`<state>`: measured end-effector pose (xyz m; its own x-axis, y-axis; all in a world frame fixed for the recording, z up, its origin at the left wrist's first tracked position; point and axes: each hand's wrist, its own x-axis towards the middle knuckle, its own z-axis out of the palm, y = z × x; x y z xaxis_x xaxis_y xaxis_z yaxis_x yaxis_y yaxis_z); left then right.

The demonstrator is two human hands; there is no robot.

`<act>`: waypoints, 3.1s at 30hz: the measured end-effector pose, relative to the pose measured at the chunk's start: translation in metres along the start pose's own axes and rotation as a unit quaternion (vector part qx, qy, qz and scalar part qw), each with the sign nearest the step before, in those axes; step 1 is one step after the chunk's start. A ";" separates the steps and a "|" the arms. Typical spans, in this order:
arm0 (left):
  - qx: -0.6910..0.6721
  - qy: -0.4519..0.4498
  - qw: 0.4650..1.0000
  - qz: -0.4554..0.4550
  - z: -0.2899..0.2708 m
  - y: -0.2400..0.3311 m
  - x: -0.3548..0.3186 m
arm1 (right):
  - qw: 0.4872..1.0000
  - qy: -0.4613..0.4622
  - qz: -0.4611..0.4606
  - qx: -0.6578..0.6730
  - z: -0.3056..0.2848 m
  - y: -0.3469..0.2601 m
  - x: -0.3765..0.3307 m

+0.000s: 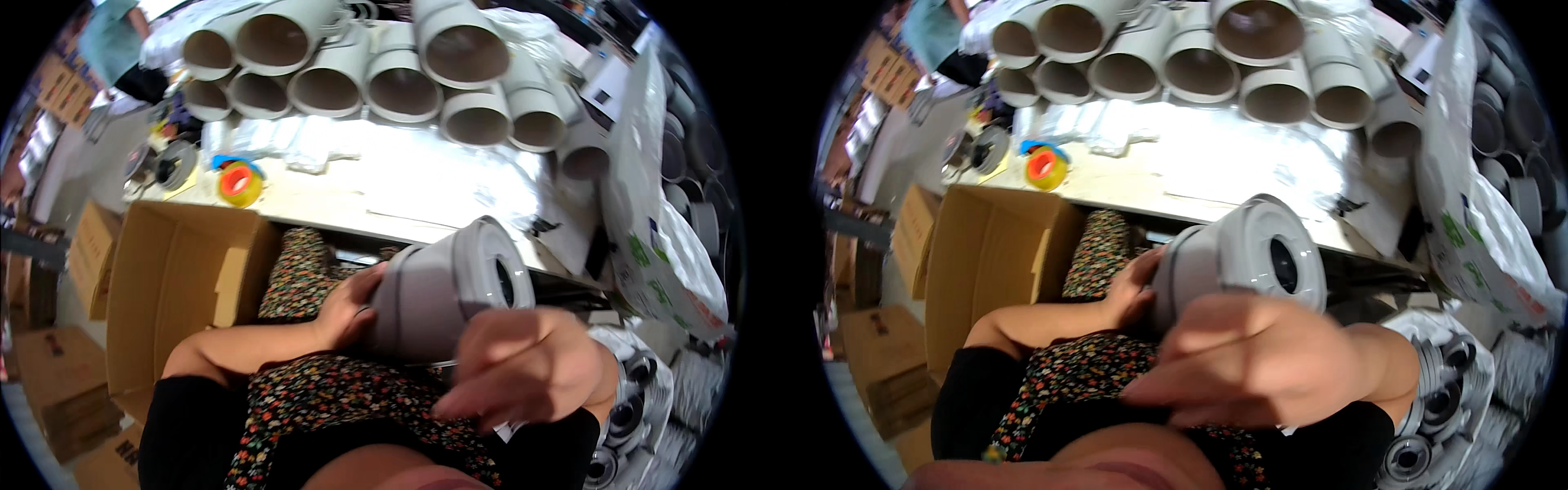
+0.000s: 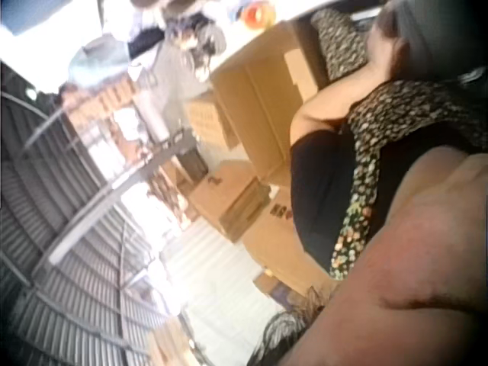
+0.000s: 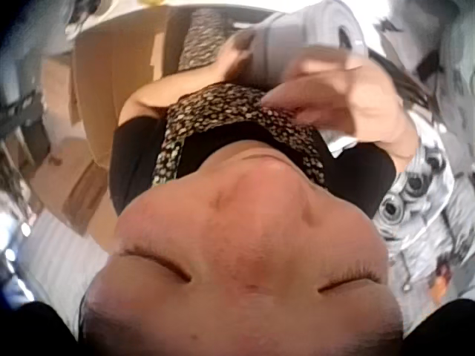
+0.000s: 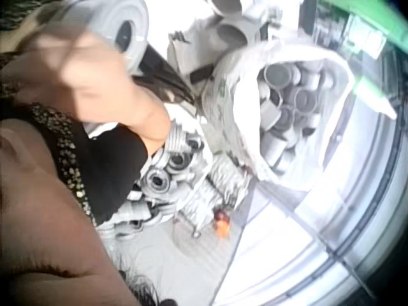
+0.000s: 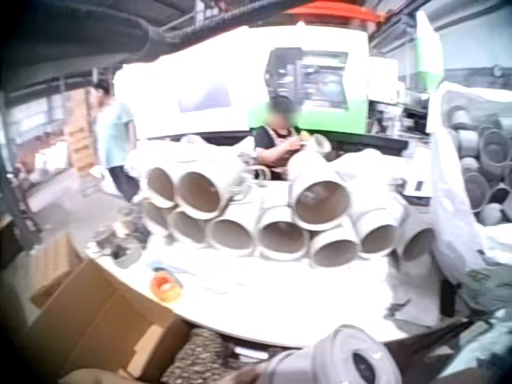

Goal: The person assembles gray cylindrical appliances by inserting a circular component into the main body. They place each assembled unit into a plastic bag and then into a cardboard box. This process is repeated multiple times throughout the video.

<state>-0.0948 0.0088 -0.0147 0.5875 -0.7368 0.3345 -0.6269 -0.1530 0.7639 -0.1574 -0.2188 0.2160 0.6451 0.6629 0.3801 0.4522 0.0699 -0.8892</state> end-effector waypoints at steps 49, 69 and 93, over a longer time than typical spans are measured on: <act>-0.263 0.166 0.946 -0.094 0.018 -0.002 0.157 | 0.729 0.673 0.109 0.059 -0.035 0.262 -0.060; -0.067 0.202 0.961 -0.177 -0.020 -0.075 0.031 | 0.718 0.621 0.308 -0.064 0.094 0.144 -0.115; -0.183 0.456 0.837 -0.241 -0.247 0.025 -0.224 | 0.963 -0.005 0.225 0.149 0.143 0.182 0.065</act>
<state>-0.1158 0.3329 0.0653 0.9780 0.1864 0.0939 -0.1045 0.0475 0.9934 -0.1210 -0.0560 0.0424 0.7284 0.6824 -0.0612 -0.0686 -0.0162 -0.9975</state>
